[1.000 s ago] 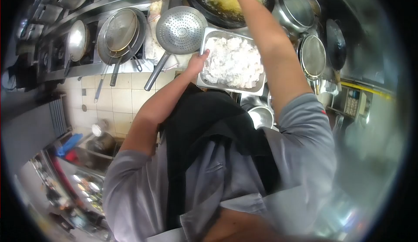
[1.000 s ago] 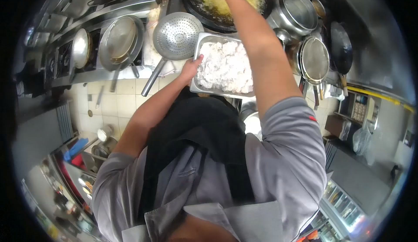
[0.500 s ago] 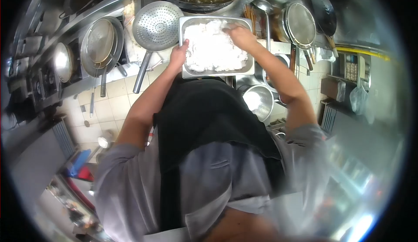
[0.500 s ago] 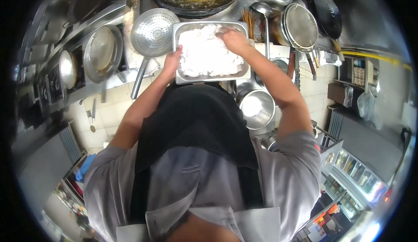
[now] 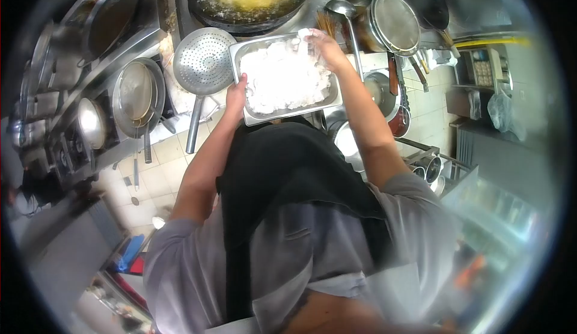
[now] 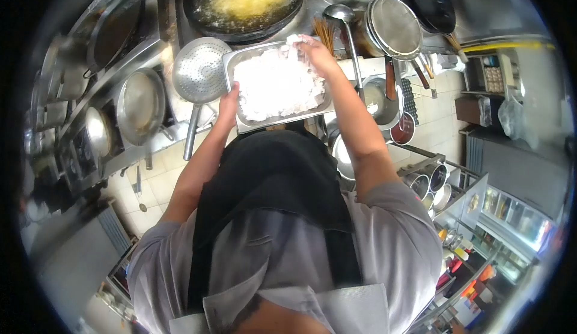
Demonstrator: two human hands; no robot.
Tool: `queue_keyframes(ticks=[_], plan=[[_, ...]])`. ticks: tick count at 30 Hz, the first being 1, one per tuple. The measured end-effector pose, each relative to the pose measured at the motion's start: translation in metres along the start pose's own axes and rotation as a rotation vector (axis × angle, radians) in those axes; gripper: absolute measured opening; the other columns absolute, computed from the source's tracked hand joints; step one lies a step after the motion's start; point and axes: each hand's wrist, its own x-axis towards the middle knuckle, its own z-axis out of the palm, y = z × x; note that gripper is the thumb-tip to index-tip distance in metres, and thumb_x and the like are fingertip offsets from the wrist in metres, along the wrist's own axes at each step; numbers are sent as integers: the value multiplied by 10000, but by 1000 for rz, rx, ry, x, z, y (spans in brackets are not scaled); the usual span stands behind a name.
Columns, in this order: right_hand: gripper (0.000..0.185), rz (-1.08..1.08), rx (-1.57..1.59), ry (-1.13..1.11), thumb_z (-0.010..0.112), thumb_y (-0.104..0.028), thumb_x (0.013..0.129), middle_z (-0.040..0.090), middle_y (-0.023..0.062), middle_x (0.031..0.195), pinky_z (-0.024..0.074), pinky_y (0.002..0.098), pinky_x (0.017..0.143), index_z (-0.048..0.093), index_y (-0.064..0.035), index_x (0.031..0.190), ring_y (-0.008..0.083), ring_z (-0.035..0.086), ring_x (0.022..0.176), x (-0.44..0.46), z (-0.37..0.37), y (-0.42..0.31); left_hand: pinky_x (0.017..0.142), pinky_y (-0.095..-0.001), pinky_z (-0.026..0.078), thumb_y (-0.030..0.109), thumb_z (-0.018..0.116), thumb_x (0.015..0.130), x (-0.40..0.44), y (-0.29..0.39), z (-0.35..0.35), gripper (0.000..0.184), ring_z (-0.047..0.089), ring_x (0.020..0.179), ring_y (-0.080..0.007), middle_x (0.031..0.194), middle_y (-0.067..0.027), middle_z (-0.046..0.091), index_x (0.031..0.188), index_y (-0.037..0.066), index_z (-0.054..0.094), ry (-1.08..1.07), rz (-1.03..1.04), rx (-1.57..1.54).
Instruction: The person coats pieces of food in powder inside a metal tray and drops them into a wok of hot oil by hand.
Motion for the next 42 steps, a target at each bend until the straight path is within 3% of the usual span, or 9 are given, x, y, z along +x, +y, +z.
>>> queue_keyframes(ticks=[5, 9, 11, 17, 21, 23, 30, 39, 42], plan=[[369, 196, 907, -153, 626, -346, 899, 654, 109, 869, 565, 360, 602, 576, -7, 1036, 248, 676, 763, 1, 19, -9, 828, -327, 501, 444, 599, 945, 5, -3, -5, 609, 626, 932, -197, 1074, -145, 641, 1211, -103, 556, -36, -2, -22], [484, 209, 568, -205, 617, -489, 904, 614, 79, 751, 483, 343, 457, 585, -11, 970, 193, 594, 554, 20, 41, -19, 813, -337, 516, 444, 625, 927, 9, -3, -6, 630, 634, 928, -209, 1073, -157, 638, 1200, -118, 545, -11, 17, -20], [666, 160, 152, 159, 561, -652, 879, 571, 58, 700, 386, 339, 385, 598, 8, 956, 142, 483, 450, 20, 59, -30, 789, -337, 528, 453, 641, 913, 8, -5, -5, 642, 643, 896, -208, 1045, -148, 643, 1185, -121, 547, 7, 21, -9], [878, 62, -246, 236, 438, -763, 864, 616, 146, 753, 484, 369, 582, 628, 93, 895, 210, 589, 642, 25, 54, -46, 858, -345, 503, 493, 653, 891, -5, 11, 1, 721, 625, 970, -217, 1117, -178, 627, 1206, -143, 524, -13, 3, -36], [880, 91, -407, 4, 581, -694, 840, 654, 153, 892, 496, 347, 727, 593, 137, 1128, 238, 618, 756, 9, 45, -49, 867, -349, 494, 482, 646, 900, -19, 24, 5, 702, 617, 983, -223, 1118, -184, 621, 1199, -143, 529, -11, 16, -8], [661, -397, -918, -41, 676, -590, 812, 688, 218, 893, 512, 396, 775, 684, 50, 974, 323, 670, 849, 15, 41, -15, 864, -350, 493, 476, 644, 904, -18, 23, 5, 688, 616, 976, -221, 1104, -182, 626, 1189, -141, 539, -2, 24, 7], [335, -422, -1301, -398, 721, -351, 790, 698, 171, 948, 512, 443, 841, 720, -145, 1054, 348, 661, 916, -21, 113, 15, 772, -326, 505, 422, 637, 922, 14, -8, -8, 560, 628, 863, -195, 978, -149, 655, 1101, -108, 610, 31, -26, 9], [279, -558, -1048, -240, 722, -286, 789, 691, 181, 956, 508, 419, 867, 731, -125, 1017, 346, 649, 965, -4, 92, 13, 739, -317, 501, 432, 641, 917, 5, 1, -2, 546, 628, 818, -187, 941, -136, 662, 1065, -94, 632, 50, 36, 5], [331, -190, -891, -323, 737, -339, 796, 688, 188, 1009, 490, 434, 894, 725, -120, 1044, 354, 633, 1000, -17, 79, -19, 744, -318, 499, 434, 639, 918, 18, -13, -8, 545, 626, 826, -184, 951, -135, 663, 1064, -91, 633, -3, 18, -68]])
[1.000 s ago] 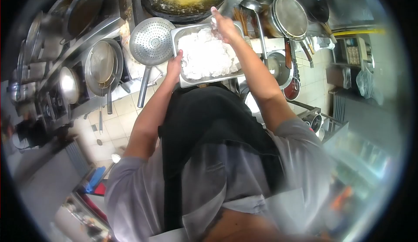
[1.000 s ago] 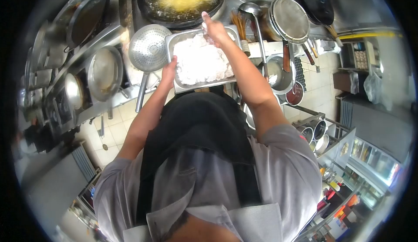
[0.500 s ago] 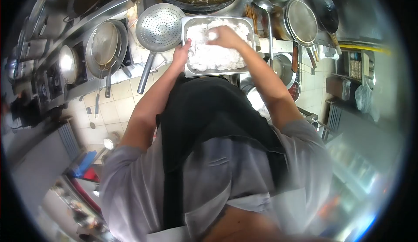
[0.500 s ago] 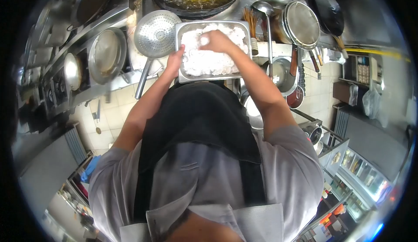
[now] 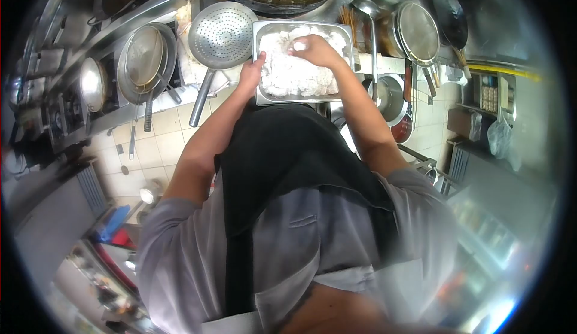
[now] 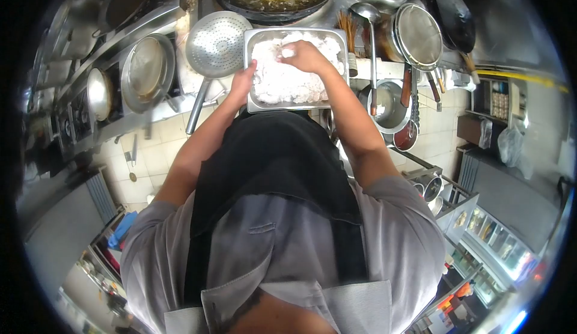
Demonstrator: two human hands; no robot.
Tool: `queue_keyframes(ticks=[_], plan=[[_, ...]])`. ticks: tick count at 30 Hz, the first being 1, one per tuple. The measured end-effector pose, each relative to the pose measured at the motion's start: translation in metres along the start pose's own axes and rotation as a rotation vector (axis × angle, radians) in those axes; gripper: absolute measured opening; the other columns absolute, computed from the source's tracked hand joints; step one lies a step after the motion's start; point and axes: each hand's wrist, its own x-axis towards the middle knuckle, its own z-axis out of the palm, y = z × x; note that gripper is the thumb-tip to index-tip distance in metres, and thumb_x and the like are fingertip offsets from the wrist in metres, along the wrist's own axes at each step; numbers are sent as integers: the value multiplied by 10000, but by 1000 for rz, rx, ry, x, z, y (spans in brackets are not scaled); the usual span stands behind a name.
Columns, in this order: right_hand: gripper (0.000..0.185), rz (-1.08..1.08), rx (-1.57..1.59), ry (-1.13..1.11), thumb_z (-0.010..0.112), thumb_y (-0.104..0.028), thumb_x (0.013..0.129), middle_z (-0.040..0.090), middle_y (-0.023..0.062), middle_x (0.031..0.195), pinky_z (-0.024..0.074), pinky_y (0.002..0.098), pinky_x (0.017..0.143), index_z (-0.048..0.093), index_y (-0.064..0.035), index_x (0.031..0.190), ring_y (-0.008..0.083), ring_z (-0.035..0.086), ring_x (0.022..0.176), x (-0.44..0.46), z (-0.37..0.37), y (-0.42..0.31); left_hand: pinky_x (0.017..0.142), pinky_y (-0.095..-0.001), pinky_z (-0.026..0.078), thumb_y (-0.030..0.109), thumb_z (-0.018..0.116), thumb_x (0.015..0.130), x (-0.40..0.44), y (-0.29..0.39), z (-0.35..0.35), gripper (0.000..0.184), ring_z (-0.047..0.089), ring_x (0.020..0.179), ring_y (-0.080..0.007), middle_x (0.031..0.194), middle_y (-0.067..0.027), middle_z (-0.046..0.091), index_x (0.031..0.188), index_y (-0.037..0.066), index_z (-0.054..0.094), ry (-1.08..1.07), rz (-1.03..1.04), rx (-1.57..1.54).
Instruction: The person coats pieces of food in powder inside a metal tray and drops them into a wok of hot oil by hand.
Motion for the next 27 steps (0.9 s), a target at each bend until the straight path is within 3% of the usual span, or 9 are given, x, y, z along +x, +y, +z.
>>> queue_keyframes(ticks=[3, 4, 5, 7, 8, 17, 21, 23, 27], plan=[[302, -58, -334, 48, 719, -331, 817, 685, 208, 975, 506, 424, 844, 724, -112, 1025, 369, 650, 919, 0, -1, 25, 746, -319, 501, 435, 639, 918, 0, 0, 0, 544, 625, 828, -185, 956, -133, 662, 1061, -90, 633, 4, 0, 26], [318, 48, -377, 143, 722, -339, 813, 684, 214, 998, 502, 423, 861, 726, -98, 1019, 374, 649, 952, -1, -5, 26, 746, -319, 502, 431, 635, 922, -1, 2, 0, 539, 625, 826, -185, 956, -132, 662, 1061, -89, 632, 15, -1, 42], [318, 50, -377, 146, 722, -339, 813, 684, 214, 998, 502, 423, 861, 726, -98, 1019, 374, 649, 952, 1, -6, 32, 746, -319, 503, 428, 630, 926, -3, 4, 1, 533, 626, 824, -184, 957, -131, 662, 1060, -89, 632, 26, -3, 57], [376, 251, -281, 437, 736, -363, 793, 676, 237, 1018, 505, 437, 866, 720, -52, 1004, 378, 645, 986, 10, -11, 47, 747, -319, 503, 426, 627, 929, -8, 8, 4, 533, 625, 825, -184, 956, -130, 662, 1065, -90, 630, 24, 7, 61], [451, 403, -256, 397, 754, -411, 759, 672, 265, 993, 514, 446, 856, 716, -15, 972, 386, 652, 973, 17, -15, 50, 747, -318, 502, 424, 624, 932, -11, 10, 4, 533, 623, 827, -183, 954, -128, 661, 1069, -91, 628, 24, 16, 64], [518, 432, -102, 589, 750, -405, 740, 684, 266, 988, 520, 425, 849, 697, 29, 1017, 389, 664, 958, 31, 10, 61, 793, -337, 509, 427, 626, 933, -7, 9, 2, 581, 630, 891, -194, 1026, -142, 652, 1156, -108, 585, -17, -29, 53], [488, 318, 16, 472, 736, -385, 738, 679, 257, 1044, 518, 410, 862, 701, -1, 1038, 383, 655, 998, 0, -18, 52, 775, -337, 518, 423, 630, 931, -12, 15, 5, 574, 635, 876, -194, 1014, -139, 653, 1147, -107, 588, -21, -19, 10], [521, 261, 88, 205, 729, -392, 751, 673, 267, 1058, 505, 400, 868, 685, 9, 1082, 389, 646, 1007, -12, -32, 45, 759, -339, 521, 422, 630, 932, -13, 16, 5, 570, 636, 863, -197, 1006, -139, 652, 1140, -108, 589, -5, 11, 61], [497, 292, -62, -6, 702, -395, 786, 674, 261, 1055, 501, 404, 891, 685, -4, 1093, 377, 645, 1012, -9, -33, 46, 770, -336, 516, 422, 634, 928, -16, 20, 7, 572, 633, 873, -197, 1009, -141, 651, 1138, -108, 589, -34, -10, 13]])
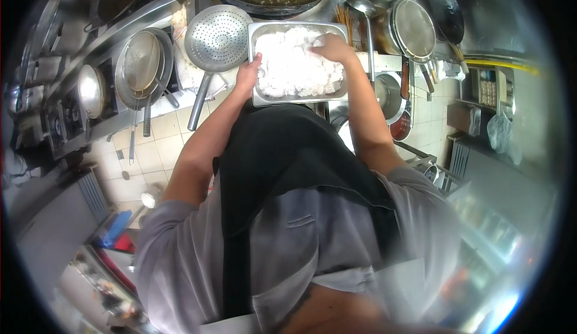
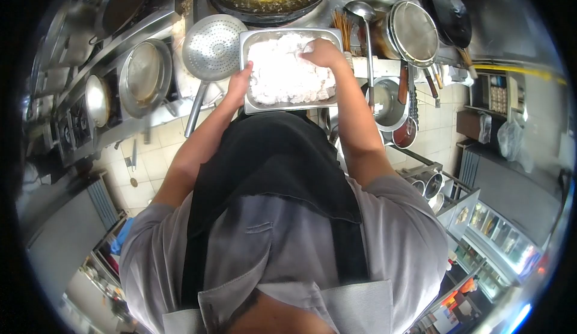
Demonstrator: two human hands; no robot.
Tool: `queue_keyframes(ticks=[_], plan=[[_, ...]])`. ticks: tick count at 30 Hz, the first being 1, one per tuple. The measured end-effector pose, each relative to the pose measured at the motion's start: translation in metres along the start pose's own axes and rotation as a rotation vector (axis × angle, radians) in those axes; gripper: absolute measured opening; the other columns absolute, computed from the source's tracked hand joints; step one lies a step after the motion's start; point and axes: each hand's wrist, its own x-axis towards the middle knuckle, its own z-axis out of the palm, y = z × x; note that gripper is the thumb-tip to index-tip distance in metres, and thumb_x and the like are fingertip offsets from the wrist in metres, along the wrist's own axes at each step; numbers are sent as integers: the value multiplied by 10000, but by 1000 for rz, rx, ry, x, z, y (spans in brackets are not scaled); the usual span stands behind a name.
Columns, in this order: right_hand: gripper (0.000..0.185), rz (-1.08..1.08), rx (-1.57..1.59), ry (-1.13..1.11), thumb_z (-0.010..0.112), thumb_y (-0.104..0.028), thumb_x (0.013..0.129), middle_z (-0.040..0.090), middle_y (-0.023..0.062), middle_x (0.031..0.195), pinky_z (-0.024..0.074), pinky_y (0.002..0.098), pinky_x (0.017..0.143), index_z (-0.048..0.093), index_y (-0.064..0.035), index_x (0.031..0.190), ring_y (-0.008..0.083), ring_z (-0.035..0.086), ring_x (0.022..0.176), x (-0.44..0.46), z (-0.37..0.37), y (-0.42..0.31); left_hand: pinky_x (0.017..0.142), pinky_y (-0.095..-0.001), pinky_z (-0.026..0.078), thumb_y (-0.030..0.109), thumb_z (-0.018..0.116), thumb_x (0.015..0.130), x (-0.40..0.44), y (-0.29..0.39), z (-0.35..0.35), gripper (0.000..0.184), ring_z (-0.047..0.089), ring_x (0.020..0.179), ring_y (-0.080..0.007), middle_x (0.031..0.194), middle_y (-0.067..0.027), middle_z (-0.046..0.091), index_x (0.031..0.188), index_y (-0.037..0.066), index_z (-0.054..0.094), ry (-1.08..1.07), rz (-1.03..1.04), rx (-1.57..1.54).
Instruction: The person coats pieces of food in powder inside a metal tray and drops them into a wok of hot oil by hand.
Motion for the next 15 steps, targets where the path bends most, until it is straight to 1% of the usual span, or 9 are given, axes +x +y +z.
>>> queue_keyframes(ticks=[2, 3, 4, 6, 7, 9, 12, 14, 15], plan=[[424, -63, -326, 406, 663, -391, 838, 679, 225, 1058, 506, 418, 902, 699, -61, 1102, 353, 644, 1024, 24, 23, 14, 756, -316, 514, 403, 616, 946, -3, 3, 1, 514, 640, 844, -182, 978, -125, 667, 1106, -86, 621, 33, -10, 32], [369, -56, -348, 390, 651, -366, 853, 680, 190, 1064, 504, 430, 920, 703, -105, 1108, 328, 640, 1044, 9, 17, -18, 756, -316, 514, 403, 616, 946, -5, 6, 2, 514, 640, 844, -182, 978, -125, 667, 1106, -86, 621, 36, -10, 34], [369, -56, -345, 388, 651, -366, 853, 680, 190, 1064, 504, 430, 920, 703, -105, 1108, 328, 640, 1044, 14, 26, -30, 751, -315, 515, 402, 618, 944, -8, 9, 4, 512, 640, 841, -184, 973, -124, 666, 1104, -85, 621, 50, -13, 45], [309, -282, -369, 301, 640, -202, 837, 680, 171, 1061, 510, 438, 893, 699, -149, 1136, 345, 643, 1015, 26, 39, -49, 746, -314, 517, 401, 621, 943, -9, 9, 4, 510, 641, 839, -185, 969, -122, 666, 1103, -83, 621, 61, -20, 63], [309, -279, -367, 303, 640, -202, 837, 680, 171, 1061, 510, 438, 893, 699, -149, 1136, 345, 643, 1015, 35, 47, -56, 741, -314, 517, 400, 622, 942, -6, 7, 3, 509, 640, 831, -185, 962, -122, 666, 1101, -83, 621, 59, -16, 61], [304, -477, -489, 177, 594, -105, 840, 669, 166, 1074, 514, 442, 887, 705, -174, 1116, 329, 639, 1034, 52, 60, -65, 737, -315, 516, 400, 624, 942, -7, 7, 5, 507, 638, 824, -186, 954, -121, 666, 1099, -83, 622, 60, -13, 58], [330, -517, -616, 106, 562, -78, 859, 663, 156, 1087, 518, 441, 875, 689, -186, 1145, 321, 639, 1038, 66, 65, -71, 747, -315, 510, 407, 621, 942, -10, 11, 4, 511, 632, 824, -184, 948, -118, 666, 1098, -80, 623, 55, -30, -1], [338, -533, -669, 78, 567, -84, 861, 656, 155, 1115, 514, 443, 883, 678, -185, 1164, 324, 637, 1042, 63, 57, -74, 803, -333, 504, 464, 624, 918, -3, 4, 1, 630, 631, 914, -215, 1052, -165, 652, 1138, -126, 587, 62, 8, 92], [347, -548, -719, 49, 572, -90, 863, 649, 154, 1143, 510, 445, 891, 667, -184, 1183, 328, 635, 1046, 61, 51, -76, 803, -333, 504, 464, 624, 918, -2, 4, 0, 630, 631, 914, -215, 1052, -165, 652, 1138, -126, 587, 65, 10, 88]])
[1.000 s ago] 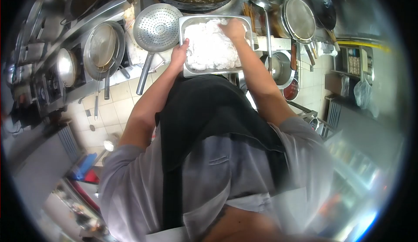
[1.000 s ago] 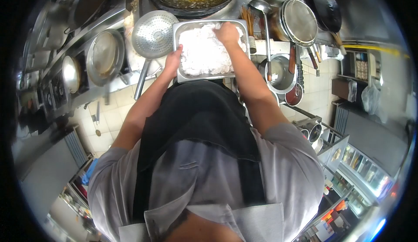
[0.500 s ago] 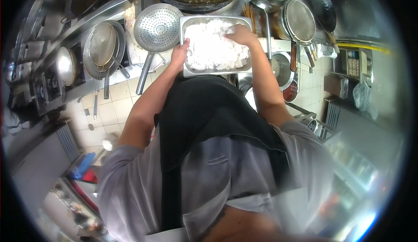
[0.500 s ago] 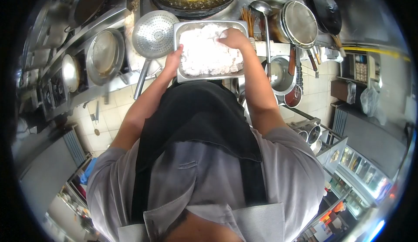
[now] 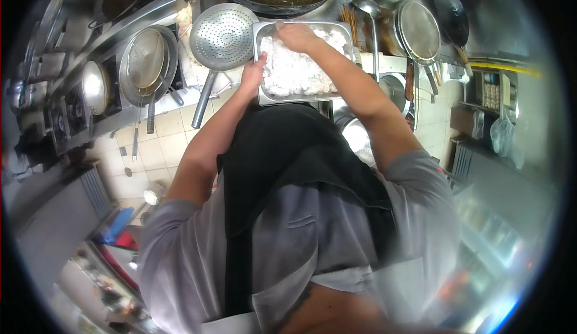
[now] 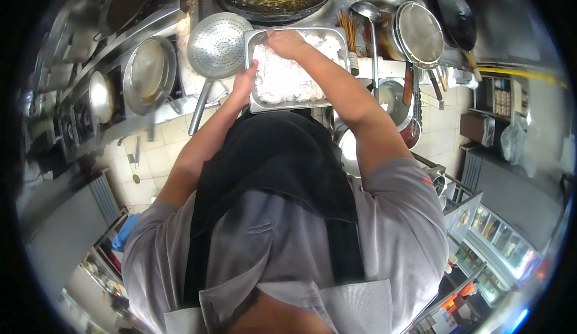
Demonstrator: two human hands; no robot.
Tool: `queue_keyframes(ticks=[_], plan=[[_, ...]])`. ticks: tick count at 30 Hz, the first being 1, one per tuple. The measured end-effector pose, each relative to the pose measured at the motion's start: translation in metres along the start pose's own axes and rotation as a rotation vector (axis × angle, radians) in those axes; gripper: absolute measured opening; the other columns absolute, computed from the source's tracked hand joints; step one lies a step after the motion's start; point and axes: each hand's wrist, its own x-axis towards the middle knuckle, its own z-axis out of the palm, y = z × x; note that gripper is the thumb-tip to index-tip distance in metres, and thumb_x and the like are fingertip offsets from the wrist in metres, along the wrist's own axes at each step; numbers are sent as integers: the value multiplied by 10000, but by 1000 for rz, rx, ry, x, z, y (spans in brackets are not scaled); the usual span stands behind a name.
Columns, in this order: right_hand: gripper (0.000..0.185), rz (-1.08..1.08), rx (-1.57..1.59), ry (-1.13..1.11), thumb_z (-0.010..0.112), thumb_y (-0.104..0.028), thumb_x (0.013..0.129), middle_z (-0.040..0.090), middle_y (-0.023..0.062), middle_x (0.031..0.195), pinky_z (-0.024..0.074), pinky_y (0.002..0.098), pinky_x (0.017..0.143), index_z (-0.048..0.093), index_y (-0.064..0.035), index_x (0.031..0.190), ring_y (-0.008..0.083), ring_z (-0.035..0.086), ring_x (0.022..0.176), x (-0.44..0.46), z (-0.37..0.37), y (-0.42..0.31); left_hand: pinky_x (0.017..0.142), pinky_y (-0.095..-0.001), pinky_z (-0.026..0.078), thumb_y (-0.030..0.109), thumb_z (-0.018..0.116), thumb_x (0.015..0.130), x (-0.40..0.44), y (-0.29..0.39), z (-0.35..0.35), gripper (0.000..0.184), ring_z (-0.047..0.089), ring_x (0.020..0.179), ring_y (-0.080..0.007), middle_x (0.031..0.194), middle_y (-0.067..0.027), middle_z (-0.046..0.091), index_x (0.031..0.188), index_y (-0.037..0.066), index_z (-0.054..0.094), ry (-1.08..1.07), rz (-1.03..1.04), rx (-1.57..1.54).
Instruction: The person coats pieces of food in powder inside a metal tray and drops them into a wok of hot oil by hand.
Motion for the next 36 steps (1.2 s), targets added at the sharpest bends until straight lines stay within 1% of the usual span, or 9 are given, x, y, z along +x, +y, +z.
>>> queue_keyframes(ticks=[4, 10, 12, 16, 21, 25, 27, 34, 36], plan=[[248, -2, 87, -37, 556, -124, 895, 651, 187, 1135, 496, 435, 911, 676, -103, 1111, 322, 622, 1089, -11, -17, 7, 779, -336, 516, 443, 617, 932, 9, -13, -3, 599, 641, 880, -205, 1029, -149, 658, 1152, -114, 587, -48, 9, -42], [419, 11, 325, 7, 729, -219, 793, 637, 209, 1182, 471, 416, 953, 641, -65, 1172, 337, 608, 1107, -28, -17, 41, 753, -329, 517, 416, 600, 950, 15, -20, -3, 541, 644, 849, -190, 991, -134, 663, 1131, -94, 602, -52, 2, -67], [512, 82, 495, 98, 765, -301, 762, 632, 207, 1202, 458, 387, 978, 634, -47, 1186, 328, 596, 1134, -40, -18, 50, 744, -317, 508, 411, 595, 952, 12, -17, -2, 517, 640, 836, -181, 963, -127, 667, 1096, -85, 622, -48, 1, -95], [581, 240, 565, 118, 767, -360, 761, 629, 207, 1207, 446, 376, 985, 617, -34, 1218, 325, 603, 1109, -65, -25, 50, 744, -314, 506, 409, 590, 956, 8, -13, 0, 518, 637, 834, -178, 965, -124, 666, 1102, -87, 621, -39, 5, -71], [589, 477, 835, -81, 754, -341, 754, 616, 197, 1234, 456, 359, 959, 608, -36, 1236, 299, 586, 1140, -88, -46, 42, 754, -314, 504, 406, 585, 959, 14, -19, -3, 525, 636, 855, -181, 989, -128, 665, 1129, -90, 610, -37, 0, -41], [563, 334, 702, -86, 744, -308, 748, 620, 201, 1221, 456, 365, 962, 616, -42, 1227, 308, 581, 1148, -94, -18, 67, 787, -322, 504, 404, 588, 959, 7, -12, 0, 531, 634, 897, -193, 1033, -141, 658, 1155, -89, 598, -44, -12, -89], [536, 348, 363, -56, 733, -281, 745, 615, 211, 1225, 446, 372, 986, 627, -34, 1208, 336, 567, 1165, -98, -13, 70, 798, -325, 504, 403, 589, 958, 3, -7, 2, 531, 633, 910, -196, 1048, -144, 655, 1162, -88, 595, -46, -35, -101], [533, 399, 396, -11, 721, -298, 743, 611, 226, 1229, 431, 369, 1017, 638, -36, 1199, 363, 552, 1185, -100, -16, 51, 794, -338, 514, 379, 589, 960, 8, -10, 0, 513, 635, 925, -205, 1051, -148, 653, 1165, -91, 588, -31, -36, -63], [552, 383, 552, 26, 713, -294, 741, 626, 230, 1200, 471, 370, 955, 625, -36, 1220, 348, 599, 1115, -99, -11, 51, 792, -340, 517, 376, 589, 961, 5, -7, -1, 510, 638, 922, -208, 1050, -151, 652, 1164, -91, 587, -22, -31, -54]])
